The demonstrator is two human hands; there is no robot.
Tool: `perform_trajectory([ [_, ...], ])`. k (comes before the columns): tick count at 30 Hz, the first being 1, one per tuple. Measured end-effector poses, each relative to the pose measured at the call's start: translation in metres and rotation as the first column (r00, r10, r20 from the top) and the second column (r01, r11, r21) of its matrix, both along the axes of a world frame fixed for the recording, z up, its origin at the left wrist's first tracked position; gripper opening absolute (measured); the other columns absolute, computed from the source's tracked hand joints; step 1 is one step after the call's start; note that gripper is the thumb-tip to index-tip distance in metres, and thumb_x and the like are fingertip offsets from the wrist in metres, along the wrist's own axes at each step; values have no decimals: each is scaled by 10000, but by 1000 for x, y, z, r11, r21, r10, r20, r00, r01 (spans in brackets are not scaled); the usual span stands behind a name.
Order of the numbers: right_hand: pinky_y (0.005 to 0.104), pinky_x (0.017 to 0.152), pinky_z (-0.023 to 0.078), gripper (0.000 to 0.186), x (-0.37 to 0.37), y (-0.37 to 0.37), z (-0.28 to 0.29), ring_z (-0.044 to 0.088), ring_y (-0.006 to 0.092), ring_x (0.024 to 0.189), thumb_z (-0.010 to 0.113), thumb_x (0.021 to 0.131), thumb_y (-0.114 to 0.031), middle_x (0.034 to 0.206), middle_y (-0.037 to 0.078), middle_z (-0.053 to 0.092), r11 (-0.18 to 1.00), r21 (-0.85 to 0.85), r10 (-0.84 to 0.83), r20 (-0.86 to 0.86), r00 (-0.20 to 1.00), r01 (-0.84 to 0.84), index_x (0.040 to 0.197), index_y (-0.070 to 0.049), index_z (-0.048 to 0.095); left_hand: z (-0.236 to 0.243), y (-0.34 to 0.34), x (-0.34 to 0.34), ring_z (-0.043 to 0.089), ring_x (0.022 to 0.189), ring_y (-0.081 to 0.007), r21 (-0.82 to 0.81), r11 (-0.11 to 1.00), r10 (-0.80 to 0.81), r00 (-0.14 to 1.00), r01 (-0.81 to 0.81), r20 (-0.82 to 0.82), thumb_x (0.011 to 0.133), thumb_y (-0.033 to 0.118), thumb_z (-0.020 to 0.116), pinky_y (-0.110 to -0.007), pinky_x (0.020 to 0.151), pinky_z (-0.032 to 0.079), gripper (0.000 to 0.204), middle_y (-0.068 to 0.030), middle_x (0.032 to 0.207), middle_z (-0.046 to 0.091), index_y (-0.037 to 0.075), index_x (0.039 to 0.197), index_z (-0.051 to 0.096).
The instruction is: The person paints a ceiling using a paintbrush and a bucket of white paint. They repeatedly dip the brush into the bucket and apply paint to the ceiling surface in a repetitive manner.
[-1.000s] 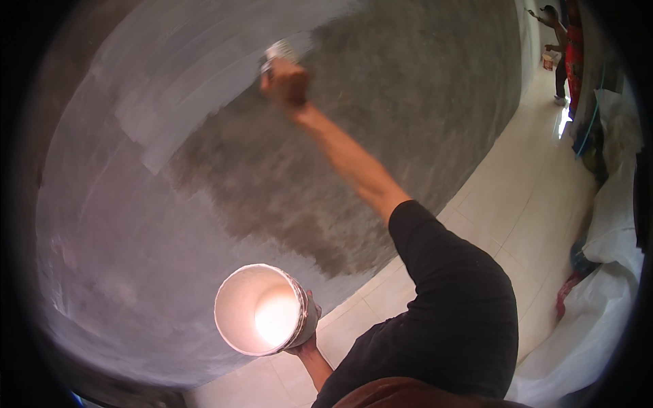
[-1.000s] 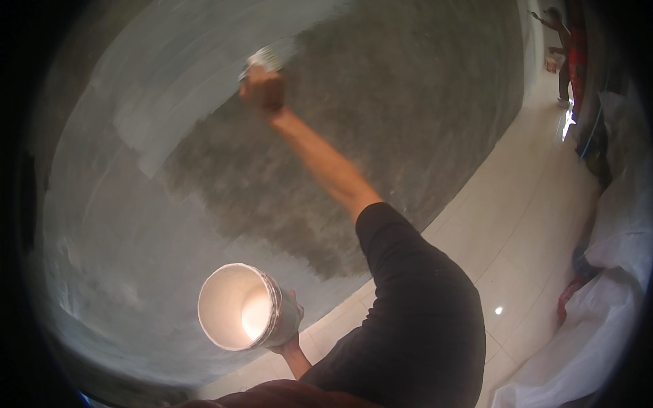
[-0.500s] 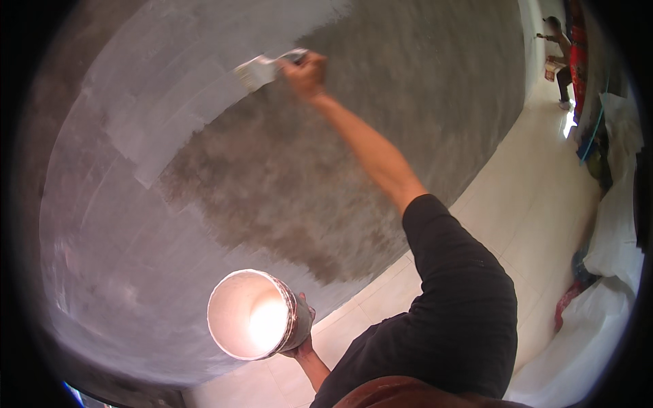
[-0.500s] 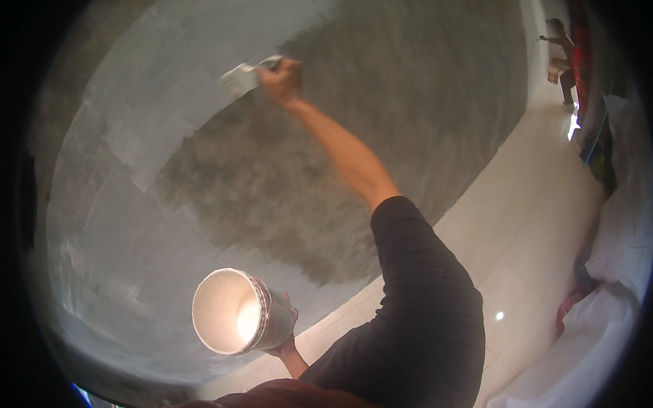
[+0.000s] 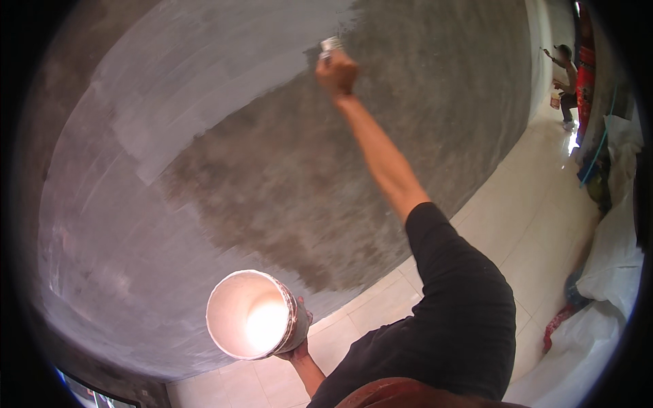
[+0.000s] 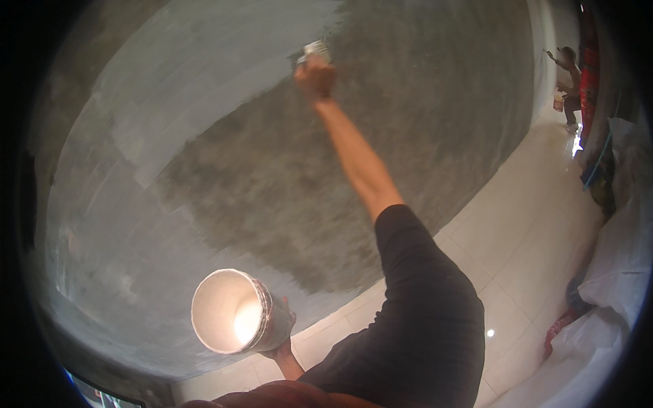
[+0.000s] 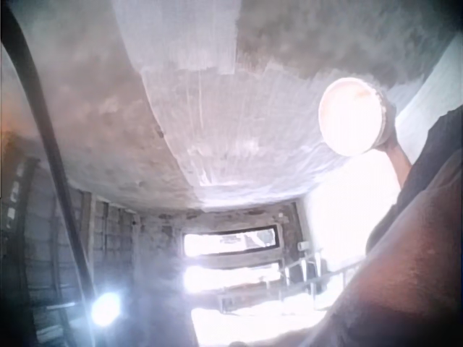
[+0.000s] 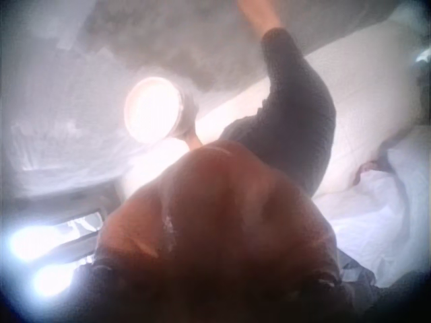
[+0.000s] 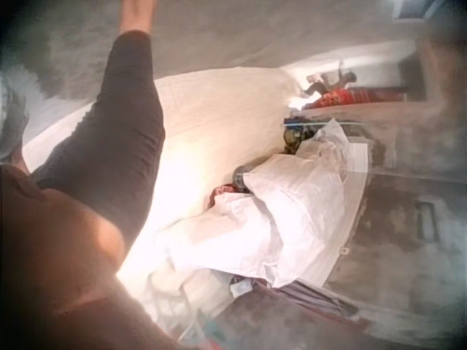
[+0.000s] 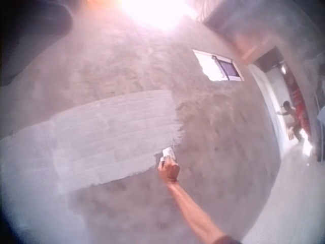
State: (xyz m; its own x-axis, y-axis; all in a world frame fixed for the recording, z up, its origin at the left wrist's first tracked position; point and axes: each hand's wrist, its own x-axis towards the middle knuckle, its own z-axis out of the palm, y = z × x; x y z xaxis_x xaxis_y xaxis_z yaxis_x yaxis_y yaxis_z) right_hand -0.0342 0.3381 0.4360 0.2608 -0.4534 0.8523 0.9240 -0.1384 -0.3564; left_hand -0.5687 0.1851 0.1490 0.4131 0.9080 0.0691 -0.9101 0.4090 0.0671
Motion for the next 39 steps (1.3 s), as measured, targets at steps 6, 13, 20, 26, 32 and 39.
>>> perform_trajectory([
  [6, 410, 577, 549, 158, -157, 38, -25, 686, 338, 629, 760, 783, -125, 727, 168, 676, 913, -90, 408, 153, 900, -399, 887, -18, 710, -19, 8, -8, 349, 1484, -409, -49, 997, 62, 998, -61, 14, 900, 586, 671, -708, 1230, 125, 772, -140, 1581, 442, 149, 1509, 483],
  [13, 295, 546, 511, 190, -73, 5, -12, 666, 114, 550, 831, 817, -175, 641, 60, 730, 712, 10, 701, -60, 710, -702, 748, -15, 756, -13, 9, -7, 442, 1385, -430, -76, 997, -9, 1000, 10, 10, 852, 651, 676, -693, 1157, 258, 793, -126, 1525, 503, 175, 1468, 525],
  [20, 325, 598, 541, 285, 64, -59, -9, 714, 162, 598, 896, 760, -243, 673, 90, 746, 859, 202, 504, -173, 846, -470, 756, 4, 752, -26, 16, -24, 368, 1465, -437, -1, 1000, 3, 999, -3, -32, 898, 621, 644, -736, 1210, 143, 768, -148, 1566, 460, 160, 1495, 502],
  [26, 439, 642, 559, 223, 95, -101, 0, 745, 341, 671, 803, 788, -226, 728, 171, 741, 983, 181, 85, -311, 947, -29, 767, -10, 751, -9, 9, -15, 317, 1499, -445, -36, 999, 16, 1000, -17, -11, 915, 632, 624, -742, 1216, 113, 795, -151, 1608, 408, 170, 1539, 453],
  [32, 466, 581, 533, 188, 25, -24, 7, 692, 387, 626, 771, 797, -185, 687, 194, 685, 1000, 8, 1, -86, 996, -1, 759, -28, 675, -19, 14, -14, 320, 1495, -451, -21, 1000, -5, 1000, 5, 1, 894, 670, 629, -746, 1214, 104, 847, -150, 1616, 392, 175, 1551, 430],
  [39, 383, 550, 516, 126, -132, -2, -17, 665, 318, 584, 761, 842, -117, 693, 155, 672, 910, -107, 413, 148, 899, -400, 816, -15, 692, -13, 5, -12, 370, 1456, -462, -31, 999, -10, 1000, 9, -29, 861, 695, 649, -733, 1187, 194, 877, -156, 1583, 432, 163, 1531, 454],
])
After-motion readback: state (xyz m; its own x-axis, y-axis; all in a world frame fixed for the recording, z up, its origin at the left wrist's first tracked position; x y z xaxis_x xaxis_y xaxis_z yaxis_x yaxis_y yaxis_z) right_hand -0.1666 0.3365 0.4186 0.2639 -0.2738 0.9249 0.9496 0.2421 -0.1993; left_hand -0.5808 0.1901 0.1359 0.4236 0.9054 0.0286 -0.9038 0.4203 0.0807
